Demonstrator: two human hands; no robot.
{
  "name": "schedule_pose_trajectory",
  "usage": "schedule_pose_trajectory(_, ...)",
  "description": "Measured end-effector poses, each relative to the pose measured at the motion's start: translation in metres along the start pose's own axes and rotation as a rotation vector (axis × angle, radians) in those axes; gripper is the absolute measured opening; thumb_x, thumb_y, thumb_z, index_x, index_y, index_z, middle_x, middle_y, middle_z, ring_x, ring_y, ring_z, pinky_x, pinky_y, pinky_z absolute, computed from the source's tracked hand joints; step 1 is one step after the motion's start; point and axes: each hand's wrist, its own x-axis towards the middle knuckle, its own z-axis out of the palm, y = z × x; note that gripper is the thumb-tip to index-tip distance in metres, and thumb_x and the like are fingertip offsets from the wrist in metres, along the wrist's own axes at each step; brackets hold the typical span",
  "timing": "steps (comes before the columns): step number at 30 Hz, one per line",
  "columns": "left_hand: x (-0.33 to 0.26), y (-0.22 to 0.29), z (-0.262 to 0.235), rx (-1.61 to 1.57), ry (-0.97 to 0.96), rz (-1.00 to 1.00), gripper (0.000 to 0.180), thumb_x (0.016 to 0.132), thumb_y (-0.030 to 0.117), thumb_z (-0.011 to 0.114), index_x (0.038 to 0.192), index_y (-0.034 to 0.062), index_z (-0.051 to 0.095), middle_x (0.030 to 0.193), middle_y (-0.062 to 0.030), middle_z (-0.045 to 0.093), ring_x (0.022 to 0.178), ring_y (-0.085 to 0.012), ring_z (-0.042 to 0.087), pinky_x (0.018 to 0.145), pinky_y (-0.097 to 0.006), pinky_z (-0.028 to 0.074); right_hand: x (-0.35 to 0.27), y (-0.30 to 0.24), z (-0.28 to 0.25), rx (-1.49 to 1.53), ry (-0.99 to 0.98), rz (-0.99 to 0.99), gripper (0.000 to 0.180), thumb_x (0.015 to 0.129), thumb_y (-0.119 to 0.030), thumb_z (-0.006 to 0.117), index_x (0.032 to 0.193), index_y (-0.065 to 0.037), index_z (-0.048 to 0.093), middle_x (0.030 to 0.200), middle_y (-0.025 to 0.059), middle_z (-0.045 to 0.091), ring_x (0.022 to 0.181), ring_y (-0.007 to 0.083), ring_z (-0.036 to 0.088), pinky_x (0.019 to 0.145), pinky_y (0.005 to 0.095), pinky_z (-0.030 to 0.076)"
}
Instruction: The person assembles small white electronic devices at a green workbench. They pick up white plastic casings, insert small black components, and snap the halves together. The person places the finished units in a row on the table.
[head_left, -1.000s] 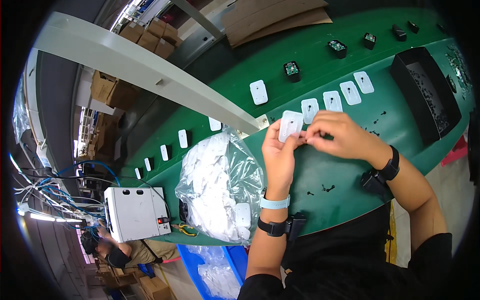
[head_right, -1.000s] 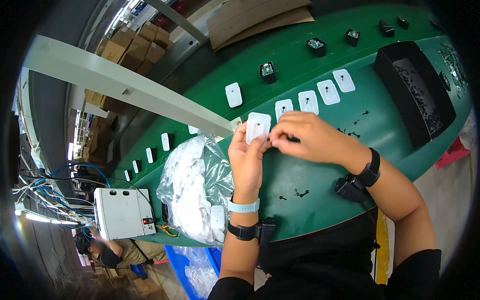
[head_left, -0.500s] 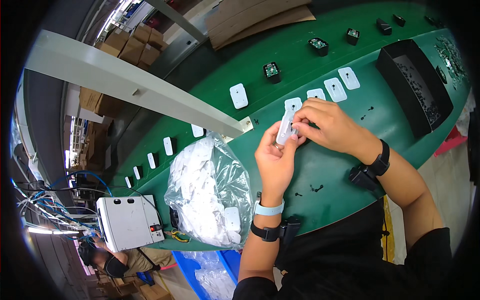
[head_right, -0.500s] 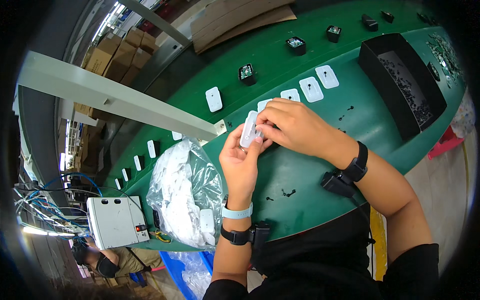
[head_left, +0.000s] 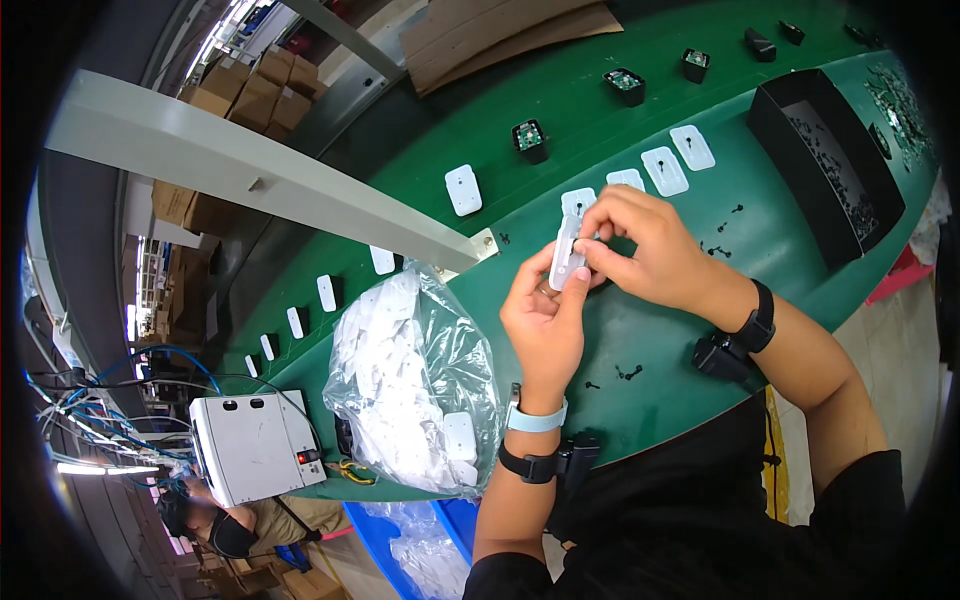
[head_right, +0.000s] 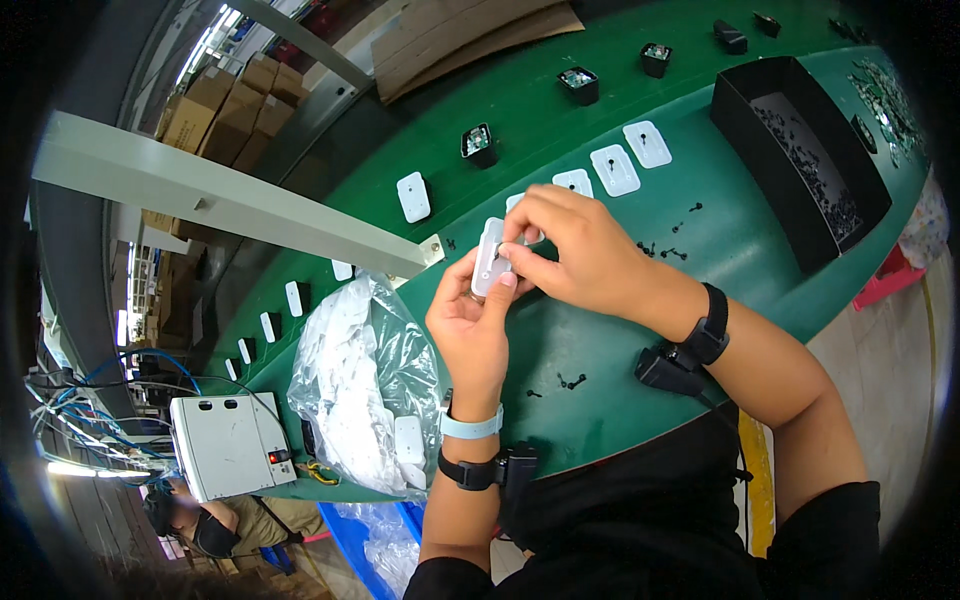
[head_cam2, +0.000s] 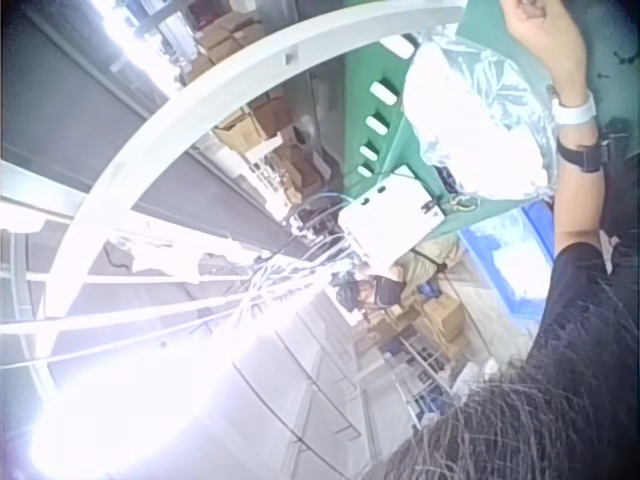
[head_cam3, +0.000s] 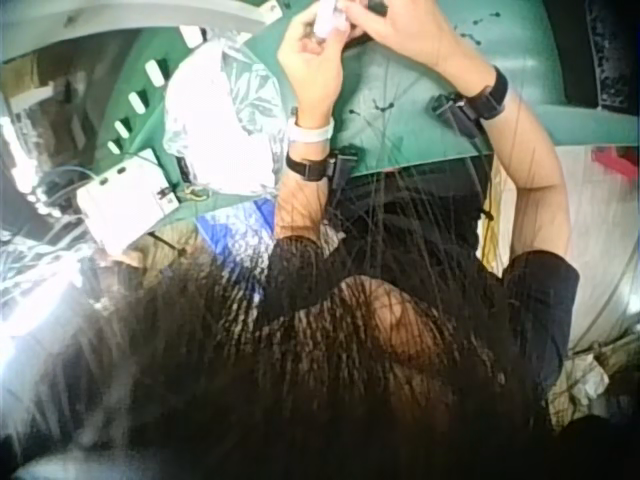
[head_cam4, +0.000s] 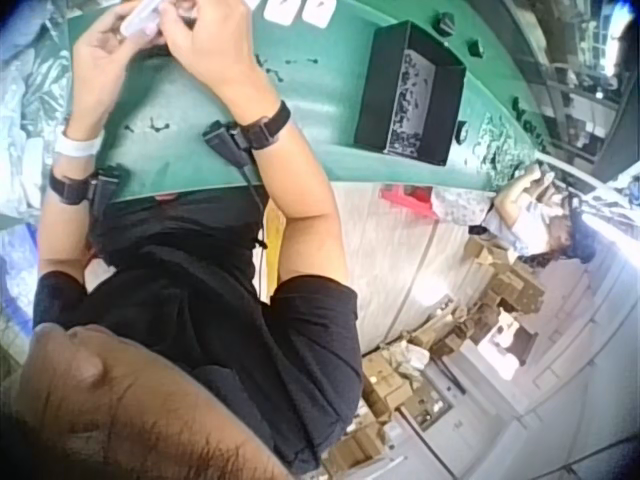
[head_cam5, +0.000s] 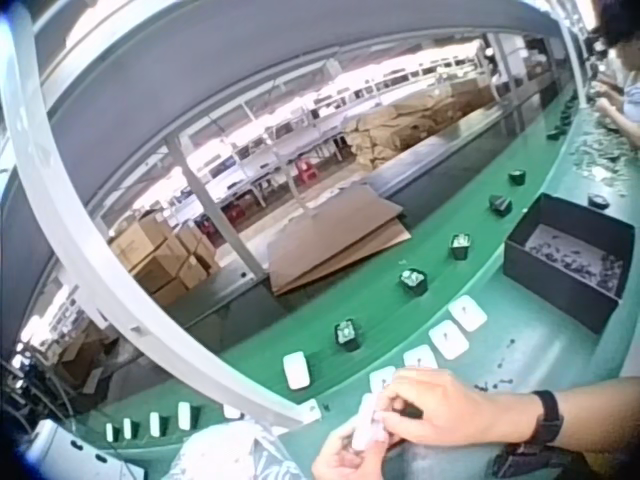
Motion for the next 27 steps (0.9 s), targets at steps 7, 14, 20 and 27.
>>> schedule_pose_trajectory(7,0.002,0.002,-0.009,-0.084,-0.01,-0.126,0.026,0.1,0.003,0.06,0.122,-0.0104,0.059,0.109,-0.0182,0.07,0.09,-0.022,0.072,0.078,-0.034,0.062,0.001,0.003,-0.002,0.5,-0.207,0.487,0.015,0.088,-0.009,0.071,0.098,0.001,0.067,0.082,0.0028,0.064,0.069,0.0063,0.056,0.058,0.0242,0.046)
schedule_pose_trajectory(14,0.006,-0.003,-0.009,-0.006,0.037,-0.182,0.02,0.098,0.004,0.06,0.114,-0.0082,0.06,0.102,-0.0171,0.071,0.079,-0.0221,0.071,0.067,-0.032,0.059,-0.003,0.007,0.0,0.375,-0.245,0.409,0.015,0.089,-0.009,0.071,0.1,0.001,0.068,0.086,0.0036,0.065,0.072,0.0071,0.057,0.06,0.0235,0.047)
schedule_pose_trajectory(20,0.011,0.003,-0.019,-0.087,0.15,-0.113,0.021,0.1,0.007,0.058,0.115,-0.0073,0.058,0.102,-0.0167,0.069,0.079,-0.0219,0.071,0.068,-0.034,0.061,-0.001,0.019,0.002,0.487,0.08,0.271,0.019,0.091,0.001,0.067,0.11,-0.002,0.066,0.102,0.0014,0.062,0.085,0.0075,0.054,0.072,0.023,0.045)
schedule_pose_trajectory(27,0.019,0.0,-0.026,-0.237,0.279,-0.047,0.017,0.102,0.01,0.056,0.112,-0.0043,0.057,0.101,-0.0137,0.066,0.084,-0.0235,0.071,0.075,-0.036,0.062,0.012,0.03,-0.01,0.352,0.234,0.274,0.016,0.089,0.002,0.066,0.104,-0.004,0.067,0.091,-0.0033,0.058,0.08,0.0065,0.046,0.074,0.0229,0.043)
